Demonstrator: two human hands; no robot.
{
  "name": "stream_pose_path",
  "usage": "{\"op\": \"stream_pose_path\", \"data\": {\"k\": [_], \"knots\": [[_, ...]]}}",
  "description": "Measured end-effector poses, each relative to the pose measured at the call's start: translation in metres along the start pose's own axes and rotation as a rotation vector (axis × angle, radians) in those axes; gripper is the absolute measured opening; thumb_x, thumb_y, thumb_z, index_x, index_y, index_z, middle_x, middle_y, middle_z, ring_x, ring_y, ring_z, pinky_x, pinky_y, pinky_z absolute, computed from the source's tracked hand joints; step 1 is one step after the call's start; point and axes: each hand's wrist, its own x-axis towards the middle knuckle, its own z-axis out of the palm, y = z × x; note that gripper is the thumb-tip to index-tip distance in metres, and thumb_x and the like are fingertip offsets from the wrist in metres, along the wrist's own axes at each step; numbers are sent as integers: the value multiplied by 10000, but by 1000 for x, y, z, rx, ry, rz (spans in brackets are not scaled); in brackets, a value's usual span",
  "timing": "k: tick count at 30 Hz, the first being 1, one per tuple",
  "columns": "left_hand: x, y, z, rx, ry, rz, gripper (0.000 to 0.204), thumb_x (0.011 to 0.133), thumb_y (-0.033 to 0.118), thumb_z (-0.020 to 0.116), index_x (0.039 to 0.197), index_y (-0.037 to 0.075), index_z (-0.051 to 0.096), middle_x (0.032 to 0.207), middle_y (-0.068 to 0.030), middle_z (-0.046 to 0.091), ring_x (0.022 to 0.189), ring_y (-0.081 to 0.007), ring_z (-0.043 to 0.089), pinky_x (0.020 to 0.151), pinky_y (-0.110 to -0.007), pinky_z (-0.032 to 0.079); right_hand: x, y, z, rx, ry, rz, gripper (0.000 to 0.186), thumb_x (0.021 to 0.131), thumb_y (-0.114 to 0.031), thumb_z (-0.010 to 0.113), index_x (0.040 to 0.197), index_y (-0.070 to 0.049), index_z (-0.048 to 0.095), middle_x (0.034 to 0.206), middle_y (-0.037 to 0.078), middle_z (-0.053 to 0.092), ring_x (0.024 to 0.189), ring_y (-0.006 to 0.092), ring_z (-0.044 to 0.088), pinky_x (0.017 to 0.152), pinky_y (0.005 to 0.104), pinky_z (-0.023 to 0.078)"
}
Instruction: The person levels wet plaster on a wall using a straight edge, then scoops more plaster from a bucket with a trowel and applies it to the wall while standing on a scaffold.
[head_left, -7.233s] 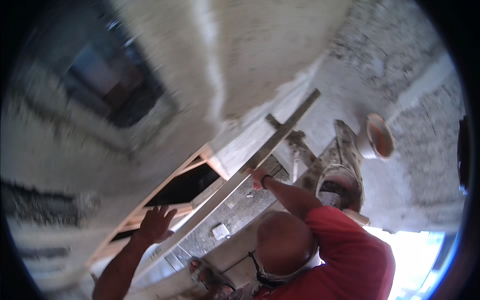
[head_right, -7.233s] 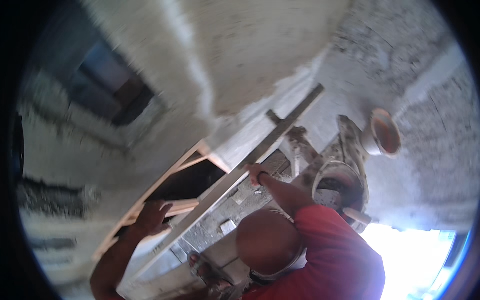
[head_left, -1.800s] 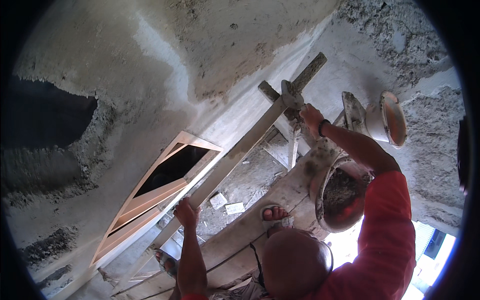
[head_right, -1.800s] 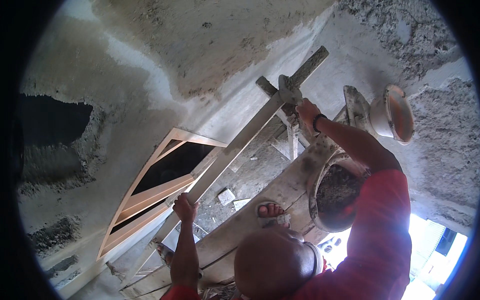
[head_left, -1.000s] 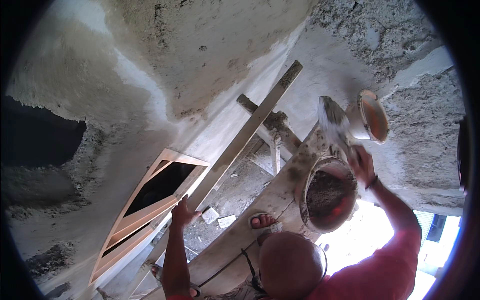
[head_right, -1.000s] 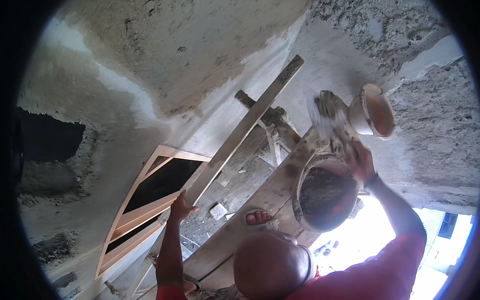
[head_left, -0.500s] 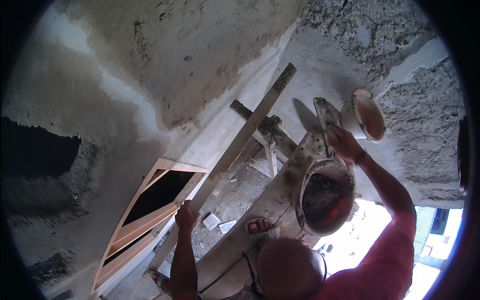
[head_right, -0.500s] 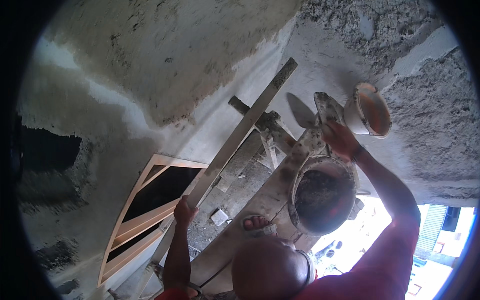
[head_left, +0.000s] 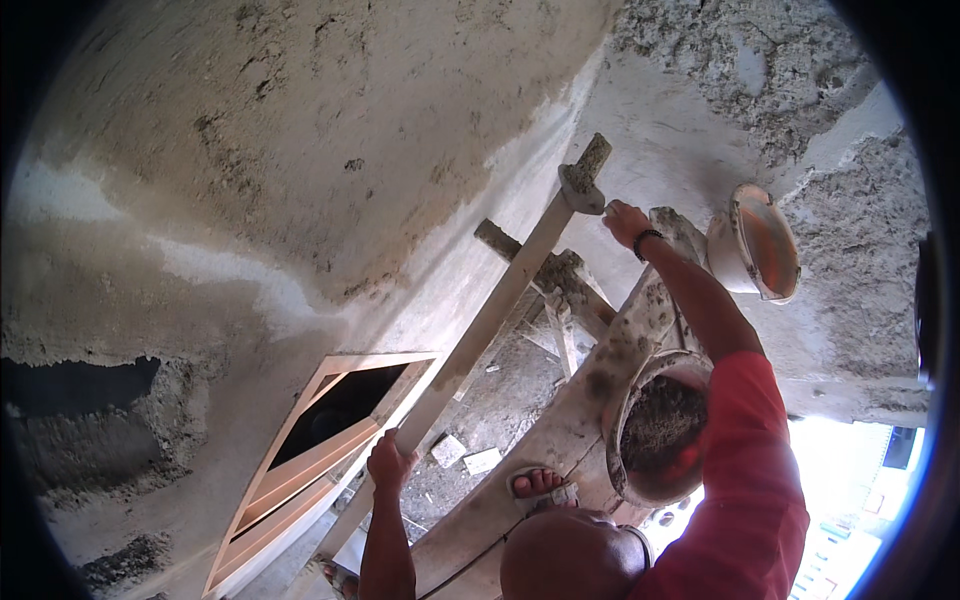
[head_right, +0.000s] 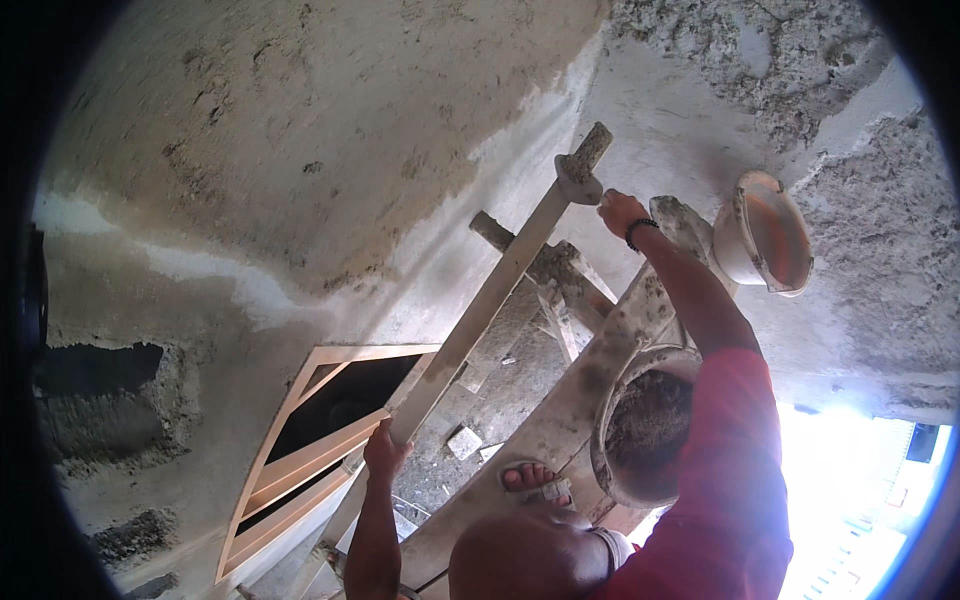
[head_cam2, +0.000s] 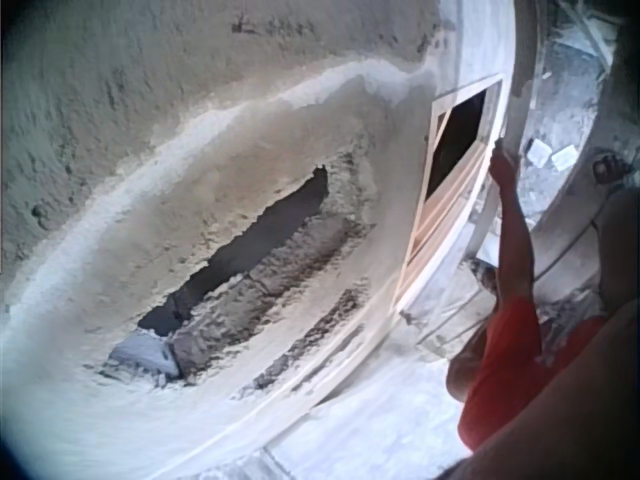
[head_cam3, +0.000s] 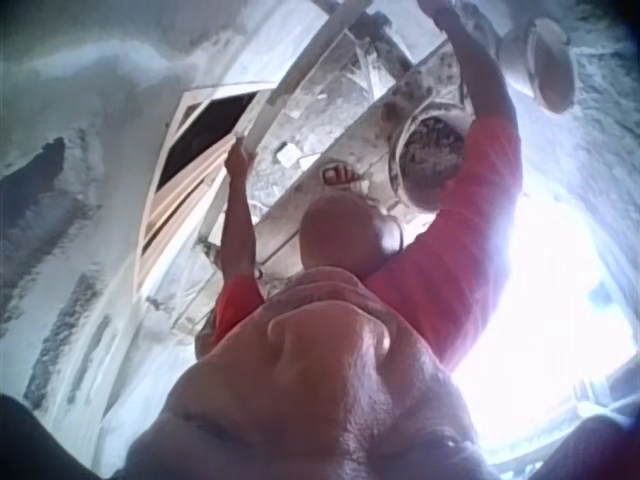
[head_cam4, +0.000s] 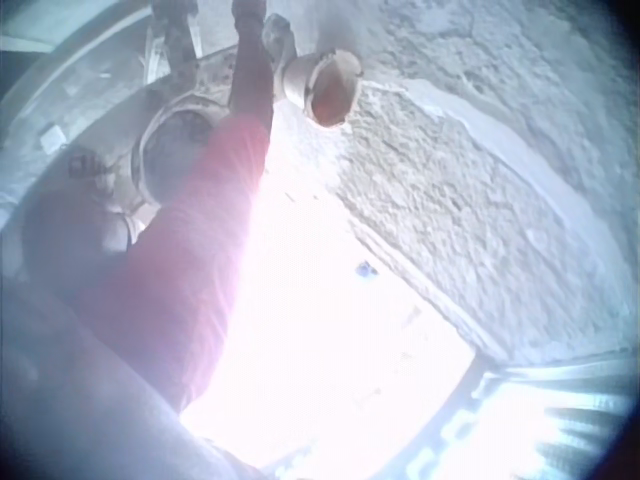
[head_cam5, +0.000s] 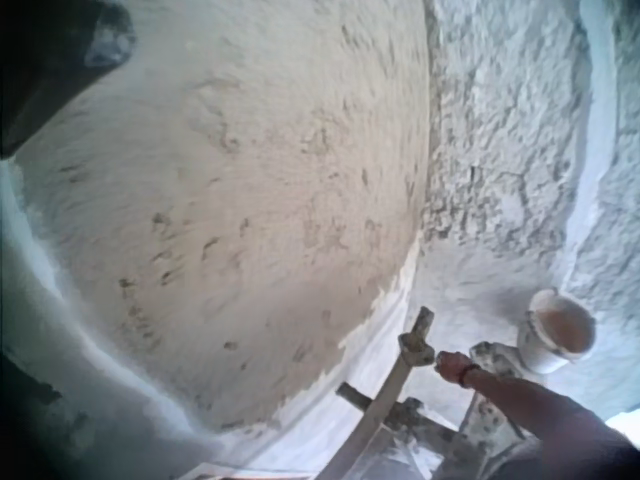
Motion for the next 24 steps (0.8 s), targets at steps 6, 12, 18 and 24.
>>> {"op": "stream_pose_path", "data": {"k": [6, 12, 18, 24], "knots": [[4, 0, 1, -30, -12, 18, 498, 648, 243, 773, 1086, 122, 570, 978, -128, 647, 923, -355, 621, 789, -483, 502, 30, 23, 8, 79, 173, 243, 402, 831, -312, 536, 1167, -92, 557, 1042, 245, 642, 997, 425, 601, 882, 503, 474], [5, -2, -2, -48, -52, 6, 552, 647, 248, 790, 1133, 127, 558, 1007, -131, 646, 959, -348, 617, 819, -470, 498, 13, 14, -10, 82, 201, 344, 465, 840, -320, 532, 1259, -119, 518, 1105, 239, 629, 1053, 418, 590, 922, 496, 466], [5, 3, -9, -73, -92, 8, 614, 656, 247, 805, 1196, 120, 542, 1057, -139, 643, 1006, -334, 613, 868, -441, 488, -72, 2, -75, 85, 295, 13, 376, 863, -301, 547, 1167, -85, 586, 1086, 213, 640, 995, 411, 605, 907, 472, 470], [6, -11, -2, -87, -116, -7, 629, 648, 244, 812, 1198, 110, 538, 1053, -151, 648, 1003, -331, 621, 871, -431, 491, -246, 4, -137, 445, 212, -10, 354, 816, -191, 590, 1089, 33, 576, 948, 227, 624, 818, 387, 611, 749, 392, 487]]}}
